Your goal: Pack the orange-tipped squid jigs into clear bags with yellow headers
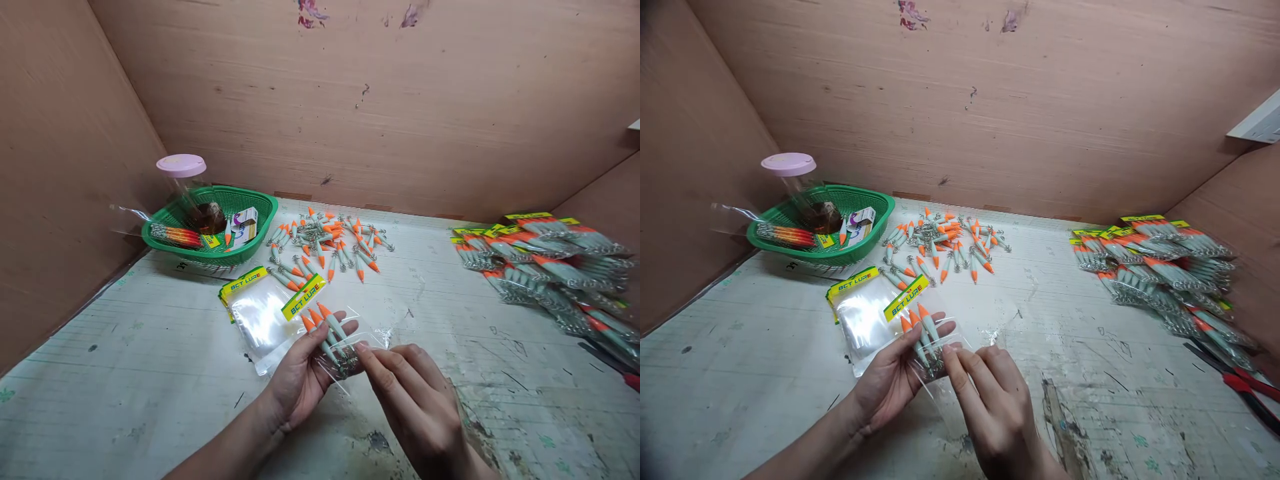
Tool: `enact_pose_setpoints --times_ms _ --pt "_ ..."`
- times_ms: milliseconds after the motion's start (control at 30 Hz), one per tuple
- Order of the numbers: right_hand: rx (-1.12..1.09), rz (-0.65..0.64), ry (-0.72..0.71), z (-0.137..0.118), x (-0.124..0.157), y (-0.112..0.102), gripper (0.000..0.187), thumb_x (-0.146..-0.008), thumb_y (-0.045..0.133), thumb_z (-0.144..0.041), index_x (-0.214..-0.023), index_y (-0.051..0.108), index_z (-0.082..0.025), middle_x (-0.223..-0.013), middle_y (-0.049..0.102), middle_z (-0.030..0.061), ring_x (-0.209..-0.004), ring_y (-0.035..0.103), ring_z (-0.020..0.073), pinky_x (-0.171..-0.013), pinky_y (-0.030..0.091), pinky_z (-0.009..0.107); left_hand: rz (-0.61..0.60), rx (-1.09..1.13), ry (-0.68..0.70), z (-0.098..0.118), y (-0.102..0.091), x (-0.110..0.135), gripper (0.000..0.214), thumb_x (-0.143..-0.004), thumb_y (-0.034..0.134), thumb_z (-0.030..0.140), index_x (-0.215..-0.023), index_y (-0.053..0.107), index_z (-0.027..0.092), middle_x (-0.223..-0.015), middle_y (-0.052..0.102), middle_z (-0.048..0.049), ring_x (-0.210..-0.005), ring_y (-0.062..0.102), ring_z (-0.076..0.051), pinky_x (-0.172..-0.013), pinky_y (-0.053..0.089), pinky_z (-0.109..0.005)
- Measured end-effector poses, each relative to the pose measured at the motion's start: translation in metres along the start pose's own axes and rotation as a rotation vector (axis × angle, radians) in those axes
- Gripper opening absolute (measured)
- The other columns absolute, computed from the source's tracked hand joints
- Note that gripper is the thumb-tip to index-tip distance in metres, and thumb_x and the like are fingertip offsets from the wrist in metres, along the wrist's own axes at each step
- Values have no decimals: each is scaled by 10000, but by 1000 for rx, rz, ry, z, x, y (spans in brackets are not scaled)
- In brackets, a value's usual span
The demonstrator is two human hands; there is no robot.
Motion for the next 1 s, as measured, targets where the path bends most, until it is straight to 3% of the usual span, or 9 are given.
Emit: enact_pose_setpoints --times_ms 333,433,533,600,667,800,900,1000 --pt "-44 133 171 2 -5 -3 154 -812 570 -78 -922 608 -178 -710 597 46 -651 528 169 -587 403 316 -21 -9 -21 -2 1 1 377 -829 574 235 -1182 542 107 -1170 630 -174 -915 669 -298 -810 534 -430" --pt "-120 72 167 1 -10 -9 152 -815 563 -73 -898 621 -186 -693 582 34 -633 522 161 -566 402 301 -13 4 18 -2 0 0 371 -825 583 234 -1171 543 106 -1114 659 -170 -941 662 -294 -837 524 -413" --pt "-261 21 250 21 -21 -18 84 -843 558 -148 -846 618 -206 -718 583 30 -650 547 154 -557 434 280 46 -5 52 0 -3 -1 348 -801 616 204 -1132 556 116 -1087 675 -152 -931 668 -273 -808 534 -371" --pt "-196 57 334 51 -30 -19 100 -868 531 -206 -789 592 -208 -725 583 31 -660 555 155 -579 452 282 68 -21 40 1 -4 -1 335 -786 632 191 -1108 564 126 -1105 671 -140 -906 676 -268 -773 543 -357" --pt "-2 26 343 87 -39 -7 148 -891 485 -245 -780 573 -201 -729 587 37 -668 555 159 -616 464 297 68 -31 25 2 -4 -1 329 -783 633 191 -1100 566 132 -1126 663 -139 -884 682 -264 -754 546 -355" --pt "111 -151 290 152 -48 45 135 -885 494 -222 -824 601 -169 -765 618 47 -655 572 145 -606 484 287 79 -37 26 4 -5 -1 323 -781 633 192 -1090 569 125 -1132 659 -144 -858 687 -253 -741 548 -347" --pt "181 -273 200 171 -52 78 153 -904 516 -270 -946 596 -147 -918 622 44 -771 598 135 -681 510 298 97 -35 15 3 -7 -3 328 -780 633 199 -1093 564 128 -1129 662 -141 -850 688 -249 -725 549 -344" --pt "237 -376 83 171 -58 94 199 -911 518 -313 -1024 585 -163 -1021 609 45 -844 602 139 -731 519 322 99 -31 10 3 -7 -4 338 -779 633 196 -1102 558 126 -1132 661 -141 -848 687 -250 -720 551 -349"
Point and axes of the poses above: each hand's wrist, its own x-axis away from the middle knuckle, its own y-axis out of the palm, z = x × y, the point moved 4 cm from there along -x, towards the middle knuckle
